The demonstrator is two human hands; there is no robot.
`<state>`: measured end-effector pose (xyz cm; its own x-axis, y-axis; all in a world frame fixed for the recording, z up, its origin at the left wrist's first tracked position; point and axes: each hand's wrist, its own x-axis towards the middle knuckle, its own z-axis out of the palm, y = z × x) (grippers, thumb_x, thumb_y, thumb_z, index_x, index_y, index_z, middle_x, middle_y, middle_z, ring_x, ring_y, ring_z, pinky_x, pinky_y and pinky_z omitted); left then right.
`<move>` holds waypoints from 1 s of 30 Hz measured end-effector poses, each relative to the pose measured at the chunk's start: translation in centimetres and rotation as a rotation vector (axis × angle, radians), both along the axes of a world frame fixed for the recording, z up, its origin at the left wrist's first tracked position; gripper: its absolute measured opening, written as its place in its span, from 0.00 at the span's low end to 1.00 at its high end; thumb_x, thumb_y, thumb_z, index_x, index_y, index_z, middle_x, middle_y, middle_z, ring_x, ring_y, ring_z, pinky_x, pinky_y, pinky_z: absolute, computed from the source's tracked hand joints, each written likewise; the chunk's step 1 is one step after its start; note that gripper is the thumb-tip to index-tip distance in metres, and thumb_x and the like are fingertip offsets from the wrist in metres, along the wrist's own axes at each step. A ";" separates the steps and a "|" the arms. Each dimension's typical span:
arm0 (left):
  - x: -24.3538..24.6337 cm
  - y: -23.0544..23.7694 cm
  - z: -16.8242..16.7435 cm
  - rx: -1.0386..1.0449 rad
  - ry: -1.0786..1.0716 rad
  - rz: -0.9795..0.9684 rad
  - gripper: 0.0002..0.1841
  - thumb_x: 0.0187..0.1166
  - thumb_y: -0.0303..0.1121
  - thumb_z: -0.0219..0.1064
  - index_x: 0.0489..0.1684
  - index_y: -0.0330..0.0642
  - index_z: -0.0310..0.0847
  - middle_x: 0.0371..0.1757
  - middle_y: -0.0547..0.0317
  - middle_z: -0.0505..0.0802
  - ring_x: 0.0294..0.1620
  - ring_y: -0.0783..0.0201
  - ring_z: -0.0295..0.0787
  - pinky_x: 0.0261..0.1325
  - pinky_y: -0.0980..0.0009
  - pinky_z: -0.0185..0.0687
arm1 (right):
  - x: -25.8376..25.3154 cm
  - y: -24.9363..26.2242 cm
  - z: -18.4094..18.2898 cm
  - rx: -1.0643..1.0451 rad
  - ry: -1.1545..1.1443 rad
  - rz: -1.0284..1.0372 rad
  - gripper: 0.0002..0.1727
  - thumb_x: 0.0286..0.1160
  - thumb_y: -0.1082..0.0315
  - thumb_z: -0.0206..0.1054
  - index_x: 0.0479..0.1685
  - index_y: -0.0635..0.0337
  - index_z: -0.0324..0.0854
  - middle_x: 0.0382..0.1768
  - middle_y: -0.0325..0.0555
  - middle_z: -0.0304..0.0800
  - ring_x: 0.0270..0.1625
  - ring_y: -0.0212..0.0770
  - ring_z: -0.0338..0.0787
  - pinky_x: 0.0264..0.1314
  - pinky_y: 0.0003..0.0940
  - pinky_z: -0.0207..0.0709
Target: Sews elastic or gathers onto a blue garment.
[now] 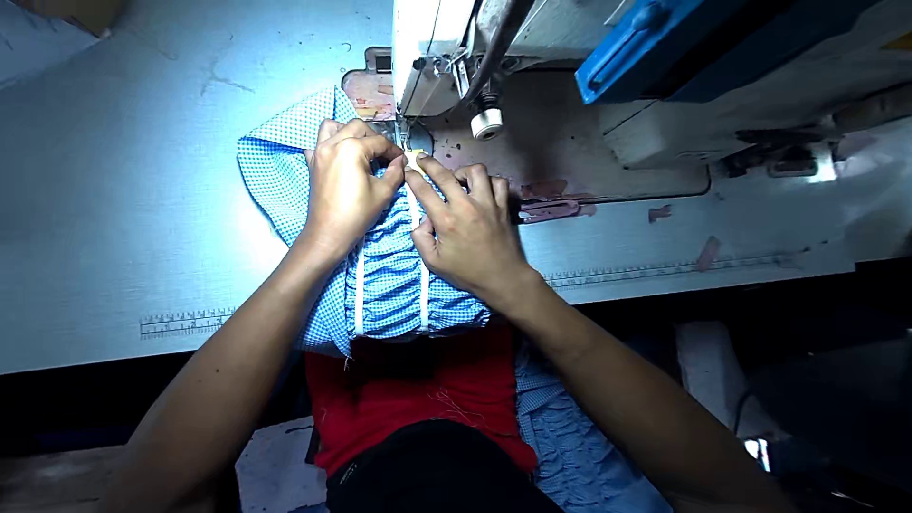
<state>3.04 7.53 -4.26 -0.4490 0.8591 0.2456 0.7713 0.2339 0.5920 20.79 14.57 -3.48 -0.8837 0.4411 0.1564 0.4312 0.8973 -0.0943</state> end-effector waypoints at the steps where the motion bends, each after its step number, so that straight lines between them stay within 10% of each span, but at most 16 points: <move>1: -0.1 0.0 0.0 -0.001 -0.002 -0.003 0.11 0.79 0.47 0.67 0.39 0.58 0.96 0.44 0.68 0.93 0.58 0.60 0.81 0.61 0.55 0.65 | 0.0 0.0 0.0 -0.003 -0.005 0.003 0.32 0.79 0.54 0.49 0.85 0.43 0.74 0.87 0.37 0.72 0.70 0.55 0.78 0.61 0.57 0.65; 11: -0.2 -0.3 0.0 0.021 0.016 -0.016 0.10 0.80 0.45 0.69 0.40 0.57 0.96 0.43 0.65 0.93 0.57 0.61 0.81 0.61 0.58 0.67 | -0.1 -0.2 0.1 -0.030 -0.003 -0.005 0.33 0.78 0.53 0.49 0.86 0.43 0.73 0.85 0.50 0.70 0.71 0.59 0.76 0.61 0.58 0.66; 17: 2.7 -4.2 1.4 0.124 0.232 -0.280 0.18 0.84 0.41 0.60 0.58 0.43 0.91 0.73 0.48 0.88 0.82 0.45 0.76 0.86 0.42 0.63 | 1.0 -0.6 -0.1 -0.080 0.203 -0.004 0.25 0.76 0.63 0.56 0.69 0.62 0.83 0.66 0.58 0.85 0.67 0.59 0.84 0.60 0.57 0.75; 21: 2.9 -5.8 -0.1 -0.022 0.217 -0.358 0.24 0.86 0.53 0.59 0.71 0.51 0.87 0.76 0.63 0.88 0.83 0.55 0.77 0.91 0.44 0.55 | 1.2 -0.7 0.1 -0.103 0.185 0.010 0.24 0.79 0.70 0.54 0.71 0.63 0.82 0.71 0.58 0.84 0.71 0.60 0.83 0.68 0.57 0.73; 30: 3.5 -5.9 0.0 0.146 0.276 -0.412 0.09 0.83 0.30 0.65 0.43 0.40 0.93 0.54 0.55 0.97 0.73 0.52 0.86 0.90 0.48 0.62 | 0.9 -0.6 0.7 -0.011 -0.014 -0.048 0.30 0.83 0.60 0.47 0.83 0.57 0.73 0.82 0.49 0.78 0.85 0.61 0.70 0.80 0.69 0.57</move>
<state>6.58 1.67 -4.29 0.0181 0.8989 0.4378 0.9139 -0.1925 0.3573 21.67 14.00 -2.82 -0.8636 0.4846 0.1393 0.4751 0.8746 -0.0973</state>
